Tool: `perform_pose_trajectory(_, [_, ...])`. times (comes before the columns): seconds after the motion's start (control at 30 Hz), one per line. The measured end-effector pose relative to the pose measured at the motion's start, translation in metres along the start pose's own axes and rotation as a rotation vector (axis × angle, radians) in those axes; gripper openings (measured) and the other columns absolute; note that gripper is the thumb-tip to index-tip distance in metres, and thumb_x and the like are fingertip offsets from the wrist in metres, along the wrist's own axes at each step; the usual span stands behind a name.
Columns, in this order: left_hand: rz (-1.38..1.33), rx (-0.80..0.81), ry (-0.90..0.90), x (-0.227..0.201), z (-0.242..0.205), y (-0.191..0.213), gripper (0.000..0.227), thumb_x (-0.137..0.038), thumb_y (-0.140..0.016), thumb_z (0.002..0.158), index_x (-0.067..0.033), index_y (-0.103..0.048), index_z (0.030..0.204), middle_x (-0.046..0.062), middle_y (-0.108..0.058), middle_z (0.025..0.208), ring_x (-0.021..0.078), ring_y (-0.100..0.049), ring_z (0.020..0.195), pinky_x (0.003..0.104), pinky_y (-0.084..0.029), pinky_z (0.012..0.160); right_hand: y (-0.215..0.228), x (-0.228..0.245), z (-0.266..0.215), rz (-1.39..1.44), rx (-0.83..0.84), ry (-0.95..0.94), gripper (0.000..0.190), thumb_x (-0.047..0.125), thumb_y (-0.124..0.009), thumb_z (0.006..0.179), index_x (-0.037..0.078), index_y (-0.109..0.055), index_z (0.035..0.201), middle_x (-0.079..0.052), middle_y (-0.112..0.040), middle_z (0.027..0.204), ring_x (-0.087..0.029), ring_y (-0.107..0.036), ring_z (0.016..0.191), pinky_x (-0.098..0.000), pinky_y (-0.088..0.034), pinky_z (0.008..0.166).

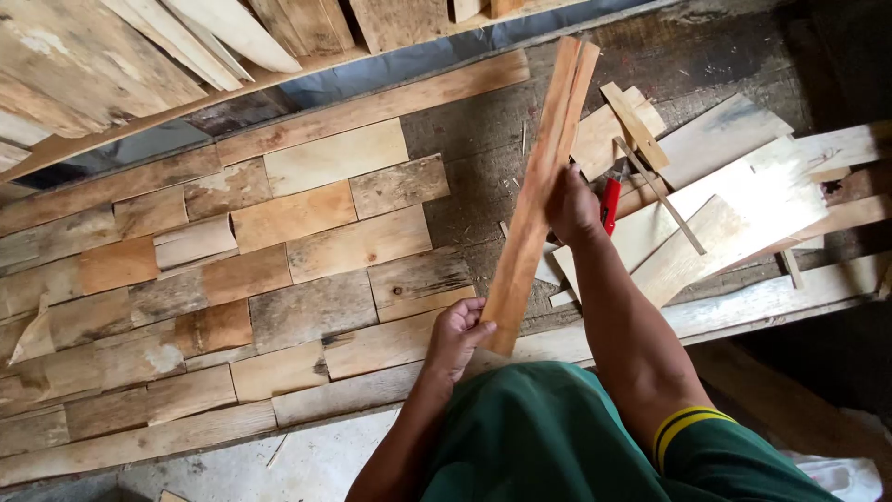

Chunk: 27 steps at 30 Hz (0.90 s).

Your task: Cutting and fitting wooden pieces to create a decorative wood panel.

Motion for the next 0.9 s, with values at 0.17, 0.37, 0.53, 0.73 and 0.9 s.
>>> perform_pose_trajectory(0.17, [-0.028,0.046,0.001,0.006,0.006,-0.017,0.039,0.008,-0.07,0.087,0.0064,-0.061,0.124,0.011,-0.075,0.106,0.014,-0.07,0.092,0.027,-0.057,0.086,-0.064,0.035,-0.039,0.103,0.054,-0.07,0.07,0.051,-0.017,0.112,0.001,-0.05,0.149,-0.015,-0.063,0.141,-0.03,-0.061,0.129,-0.0437,-0.044,0.116])
perform_pose_trajectory(0.37, [-0.099,0.055,0.028,0.019,0.013,-0.016,0.039,0.007,-0.07,0.087,0.0049,-0.06,0.124,0.011,-0.075,0.107,0.0143,-0.07,0.095,0.028,-0.056,0.089,-0.08,0.046,-0.049,0.039,0.083,-0.12,0.075,0.054,-0.014,0.108,0.001,-0.048,0.149,-0.016,-0.063,0.14,-0.032,-0.061,0.125,-0.047,-0.045,0.113])
perform_pose_trajectory(0.53, [-0.136,0.021,0.008,0.017,0.016,-0.001,0.041,0.005,-0.07,0.088,0.0043,-0.062,0.128,0.012,-0.076,0.11,0.0142,-0.07,0.096,0.027,-0.056,0.09,-0.046,0.025,-0.03,0.059,0.0,-0.139,0.057,0.04,-0.03,0.111,0.001,-0.049,0.148,-0.016,-0.065,0.136,-0.03,-0.062,0.125,-0.0461,-0.047,0.113])
perform_pose_trajectory(0.73, [-0.224,-0.094,0.0,0.013,0.007,0.027,0.042,0.002,-0.07,0.089,0.0042,-0.063,0.13,0.011,-0.074,0.114,0.0149,-0.07,0.099,0.028,-0.056,0.092,0.006,-0.027,-0.009,-0.07,-0.132,-0.123,0.039,0.024,-0.045,0.113,-0.002,-0.054,0.14,-0.015,-0.064,0.115,-0.024,-0.064,0.097,-0.0414,-0.055,0.089])
perform_pose_trajectory(0.9, [-0.779,-0.011,-0.041,-0.033,-0.028,0.029,0.05,-0.016,-0.069,0.088,0.0017,-0.058,0.133,0.017,-0.069,0.125,0.0283,-0.069,0.113,0.043,-0.056,0.097,-0.041,-0.032,-0.051,-0.424,-0.302,-0.195,0.035,0.014,-0.048,0.105,0.0,-0.054,0.136,-0.019,-0.068,0.107,-0.024,-0.067,0.081,-0.0379,-0.063,0.074])
Point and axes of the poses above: each hand's wrist, its own z-axis towards the middle knuckle, its own y-axis out of the back of the hand, x = y × z, the point moved 6 cm from there along z, towards the middle knuckle
